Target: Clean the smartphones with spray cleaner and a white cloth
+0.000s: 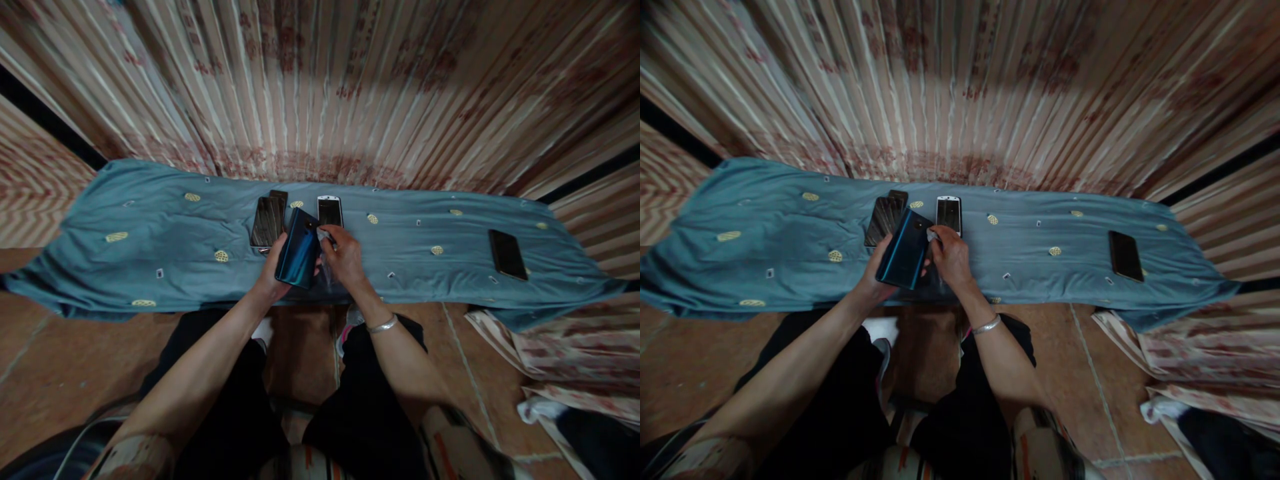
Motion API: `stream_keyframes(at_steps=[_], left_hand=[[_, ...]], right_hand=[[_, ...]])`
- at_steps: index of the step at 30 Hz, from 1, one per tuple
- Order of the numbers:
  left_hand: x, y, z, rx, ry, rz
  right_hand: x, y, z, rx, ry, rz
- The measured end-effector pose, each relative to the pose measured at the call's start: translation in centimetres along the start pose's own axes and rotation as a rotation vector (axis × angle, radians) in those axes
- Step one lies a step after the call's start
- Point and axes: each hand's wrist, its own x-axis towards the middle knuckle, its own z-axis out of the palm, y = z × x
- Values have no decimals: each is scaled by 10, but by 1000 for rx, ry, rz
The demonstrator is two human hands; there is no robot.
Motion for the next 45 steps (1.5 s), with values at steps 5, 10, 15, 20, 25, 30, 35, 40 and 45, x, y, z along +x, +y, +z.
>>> stream_keyframes(at_steps=[5, 10, 15, 20, 25, 30, 35, 40, 45], left_hand=[[1, -2, -3, 3, -4, -38], [1, -2, -4, 25, 28, -59], [2, -4, -4, 75, -4, -39], [5, -4, -6, 128, 23, 18], [12, -7, -18, 207, 23, 140], [19, -11, -25, 288, 43, 265], [19, -13, -26, 355, 135, 363], [16, -14, -24, 397, 180, 400], [20, -14, -30, 327, 201, 385]], right_hand=[[6, 6, -1, 15, 23, 29], [11, 11, -1, 42, 50, 38], [11, 8, -4, 59, 107, 77], [4, -11, -11, 228, 62, 201], [-6, -31, -13, 587, -136, 379], [-17, -48, -12, 639, -296, 431], [-28, -62, -9, 419, -317, 341], [-32, -65, -7, 290, -299, 322], [-30, -60, -9, 210, -292, 319]])
